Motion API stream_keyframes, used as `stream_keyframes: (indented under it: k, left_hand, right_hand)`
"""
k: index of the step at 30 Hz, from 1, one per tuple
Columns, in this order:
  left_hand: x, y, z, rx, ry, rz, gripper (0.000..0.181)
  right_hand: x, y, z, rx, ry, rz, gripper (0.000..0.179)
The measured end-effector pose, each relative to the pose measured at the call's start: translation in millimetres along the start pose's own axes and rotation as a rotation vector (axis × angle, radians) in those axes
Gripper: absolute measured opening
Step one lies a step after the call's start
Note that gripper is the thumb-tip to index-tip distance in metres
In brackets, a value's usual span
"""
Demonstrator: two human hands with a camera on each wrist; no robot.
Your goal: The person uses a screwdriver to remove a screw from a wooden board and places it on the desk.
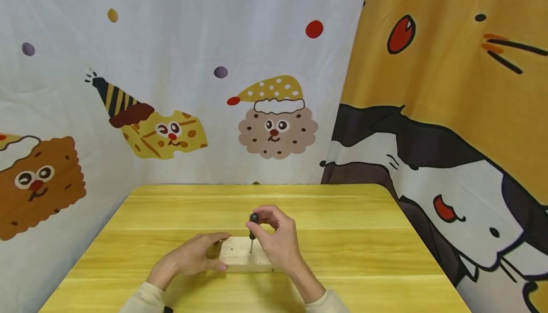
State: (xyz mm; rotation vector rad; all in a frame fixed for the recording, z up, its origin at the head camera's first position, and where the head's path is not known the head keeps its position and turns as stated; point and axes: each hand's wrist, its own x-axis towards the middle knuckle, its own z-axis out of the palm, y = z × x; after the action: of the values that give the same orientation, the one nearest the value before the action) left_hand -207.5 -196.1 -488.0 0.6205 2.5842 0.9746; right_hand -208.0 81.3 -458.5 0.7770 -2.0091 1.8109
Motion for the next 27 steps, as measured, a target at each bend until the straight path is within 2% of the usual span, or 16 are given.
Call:
stream_keyframes:
  k: [7, 11, 20, 27]
  left_hand:
    - [0.0, 0.2, 0.3, -0.002, 0.003, 0.004, 0.093]
    - [0.0, 0.5, -0.1, 0.003, 0.006, 0.011, 0.093]
    - [0.7, -0.6, 1.3, 0.01, 0.006, 0.01, 0.093]
    - [0.1, 0.4, 0.9, 0.012, 0.009, 0.003, 0.093]
  right_hand:
    - [-0.1, 0.9, -1.0, 0.002, -0.036, -0.061, 0.025]
    - [-0.3, 1.4, -1.0, 0.006, -0.042, -0.069, 0.023]
    - [-1.2, 0.7, 0.5, 0.0, -0.017, -0.01, 0.022]
    - [-0.3, 0.6, -0.2, -0.001, -0.016, -0.039, 0.025]
